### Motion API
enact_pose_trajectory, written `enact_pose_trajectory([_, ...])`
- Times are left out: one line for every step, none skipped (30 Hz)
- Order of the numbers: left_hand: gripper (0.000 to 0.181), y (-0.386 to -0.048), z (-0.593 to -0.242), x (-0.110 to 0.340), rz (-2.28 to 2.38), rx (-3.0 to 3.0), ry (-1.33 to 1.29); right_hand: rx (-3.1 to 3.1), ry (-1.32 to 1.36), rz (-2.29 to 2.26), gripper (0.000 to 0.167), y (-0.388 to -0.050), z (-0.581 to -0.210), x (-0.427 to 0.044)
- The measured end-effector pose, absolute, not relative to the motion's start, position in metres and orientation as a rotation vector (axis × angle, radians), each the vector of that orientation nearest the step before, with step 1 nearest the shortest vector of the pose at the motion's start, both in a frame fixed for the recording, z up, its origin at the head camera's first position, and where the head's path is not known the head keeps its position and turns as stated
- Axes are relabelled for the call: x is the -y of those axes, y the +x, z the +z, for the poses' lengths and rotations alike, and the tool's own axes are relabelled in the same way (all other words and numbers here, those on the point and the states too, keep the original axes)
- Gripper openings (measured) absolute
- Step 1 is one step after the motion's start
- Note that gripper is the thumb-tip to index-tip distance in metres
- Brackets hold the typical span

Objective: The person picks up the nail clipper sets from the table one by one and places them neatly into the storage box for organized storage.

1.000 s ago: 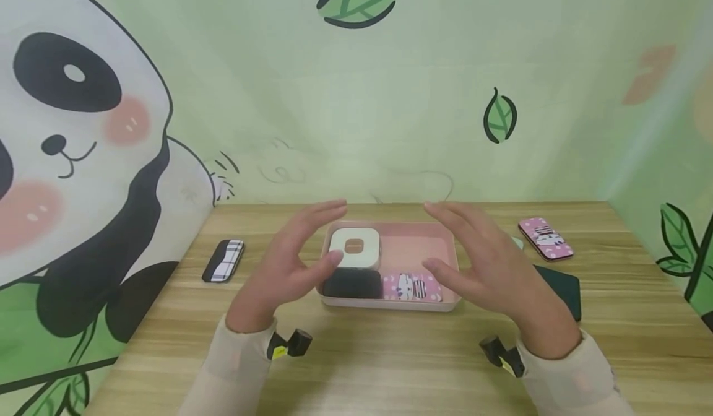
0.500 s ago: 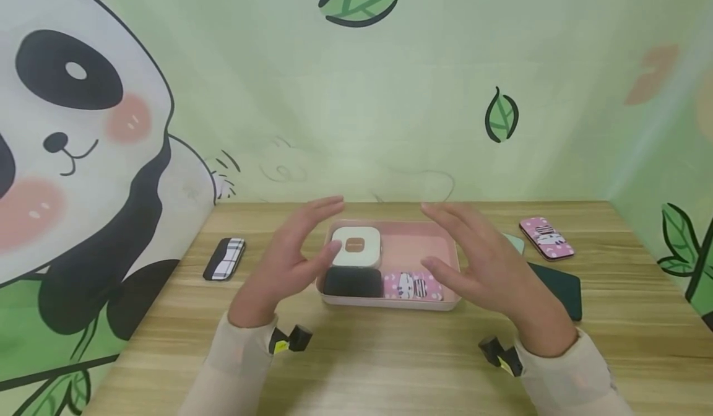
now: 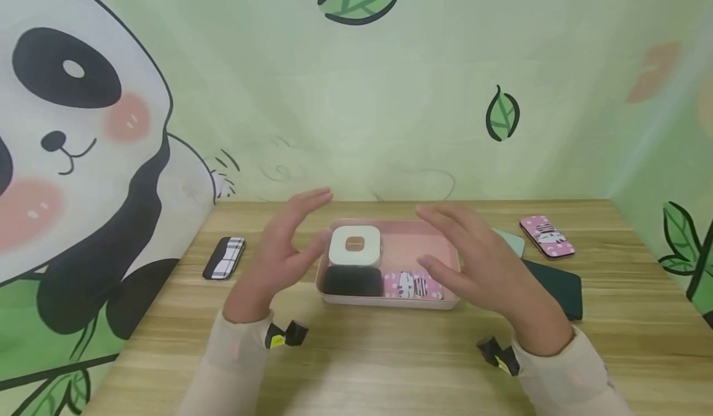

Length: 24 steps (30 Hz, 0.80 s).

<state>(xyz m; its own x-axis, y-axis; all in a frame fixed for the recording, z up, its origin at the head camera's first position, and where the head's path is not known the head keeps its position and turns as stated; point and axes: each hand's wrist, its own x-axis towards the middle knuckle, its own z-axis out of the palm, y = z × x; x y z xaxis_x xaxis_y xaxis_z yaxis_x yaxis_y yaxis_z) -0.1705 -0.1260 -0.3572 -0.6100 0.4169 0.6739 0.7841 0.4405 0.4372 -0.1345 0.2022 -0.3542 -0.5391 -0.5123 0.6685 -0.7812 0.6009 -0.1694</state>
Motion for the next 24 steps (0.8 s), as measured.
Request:
enact_pose_trajectory([0.05, -0.171, -0.357, 0.128, -1.035, 2.221, -0.997, 2.259, 1.023, 0.621, 0.062, -0.134, -0.354, -0.202])
enact_pose_trajectory([0.05, -0.173, -0.356, 0.13, -1.036, 2.22, -0.984, 2.265, 1.025, 0.627, 0.062, -0.134, -0.354, -0.202])
enact_pose_trajectory([0.05, -0.173, -0.356, 0.132, -1.037, 2.22, -0.97, 2.269, 1.028, 0.635, 0.062, -0.133, -0.354, -0.201])
enact_pose_trajectory([0.049, -0.174, -0.356, 0.134, -1.04, 2.221, -0.954, 2.268, 1.033, 0.64, 0.062, -0.133, -0.354, -0.201])
enact_pose_trajectory([0.049, -0.175, -0.356, 0.136, -1.043, 2.222, -0.942, 2.28, 1.031, 0.646, 0.063, -0.132, -0.353, -0.2])
enact_pose_trajectory([0.05, -0.175, -0.356, 0.137, -1.041, 2.224, -0.934, 2.278, 1.038, 0.654, 0.063, -0.132, -0.353, -0.2])
enact_pose_trajectory([0.05, -0.175, -0.356, 0.138, -1.04, 2.227, -0.928, 2.285, 1.039, 0.659, 0.063, -0.132, -0.354, -0.2])
enact_pose_trajectory([0.05, -0.176, -0.355, 0.138, -1.039, 2.232, -0.924, 2.284, 1.04, 0.659, 0.063, -0.131, -0.354, -0.199])
enact_pose_trajectory([0.05, -0.176, -0.355, 0.138, -1.037, 2.235, -0.919, 2.276, 1.046, 0.661, 0.061, -0.131, -0.354, -0.2])
enact_pose_trajectory([0.051, -0.176, -0.355, 0.138, -1.036, 2.239, -0.914, 2.275, 1.051, 0.663, 0.061, -0.131, -0.355, -0.199])
enact_pose_trajectory([0.051, -0.176, -0.355, 0.139, -1.033, 2.244, -0.907, 2.274, 1.059, 0.67, 0.061, -0.132, -0.355, -0.199])
enact_pose_trajectory([0.052, -0.176, -0.355, 0.14, -1.034, 2.246, -0.903, 2.264, 1.068, 0.666, 0.061, -0.132, -0.356, -0.198])
enact_pose_trajectory([0.052, -0.177, -0.355, 0.14, -1.035, 2.247, -0.899, 2.27, 1.072, 0.661, 0.06, -0.132, -0.356, -0.198])
enact_pose_trajectory([0.052, -0.177, -0.355, 0.141, -1.035, 2.249, -0.894, 2.269, 1.077, 0.653, 0.06, -0.132, -0.357, -0.197])
enact_pose_trajectory([0.052, -0.177, -0.355, 0.141, -1.035, 2.252, -0.89, 2.282, 1.077, 0.649, 0.06, -0.132, -0.357, -0.196])
enact_pose_trajectory([0.052, -0.178, -0.356, 0.142, -1.034, 2.255, -0.887, 2.296, 1.073, 0.636, 0.061, -0.132, -0.358, -0.196])
enact_pose_trajectory([0.051, -0.179, -0.356, 0.143, -1.035, 2.256, -0.885, 2.309, 1.067, 0.621, 0.063, -0.132, -0.358, -0.195])
enact_pose_trajectory([0.051, -0.18, -0.357, 0.143, -1.034, 2.258, -0.884, 2.323, 1.06, 0.606, 0.065, -0.132, -0.358, -0.194])
enact_pose_trajectory([0.051, -0.181, -0.357, 0.144, -1.027, 2.265, -0.878, 2.335, 1.054, 0.599, 0.068, -0.132, -0.359, -0.194])
enact_pose_trajectory([0.051, -0.182, -0.358, 0.145, -1.019, 2.273, -0.871, 2.343, 1.05, 0.592, 0.07, -0.132, -0.36, -0.194])
enact_pose_trajectory([0.051, -0.183, -0.358, 0.146, -1.008, 2.282, -0.862, 2.35, 1.048, 0.59, 0.072, -0.132, -0.36, -0.193])
enact_pose_trajectory([0.051, -0.184, -0.359, 0.147, -0.998, 2.292, -0.852, 2.355, 1.047, 0.585, 0.073, -0.132, -0.361, -0.193])
enact_pose_trajectory([0.05, -0.185, -0.36, 0.148, -0.987, 2.299, -0.845, 2.358, 1.047, 0.585, 0.074, -0.132, -0.361, -0.193])
enact_pose_trajectory([0.05, -0.186, -0.361, 0.149, -0.973, 2.308, -0.835, 2.361, 1.046, 0.584, 0.074, -0.133, -0.362, -0.192])
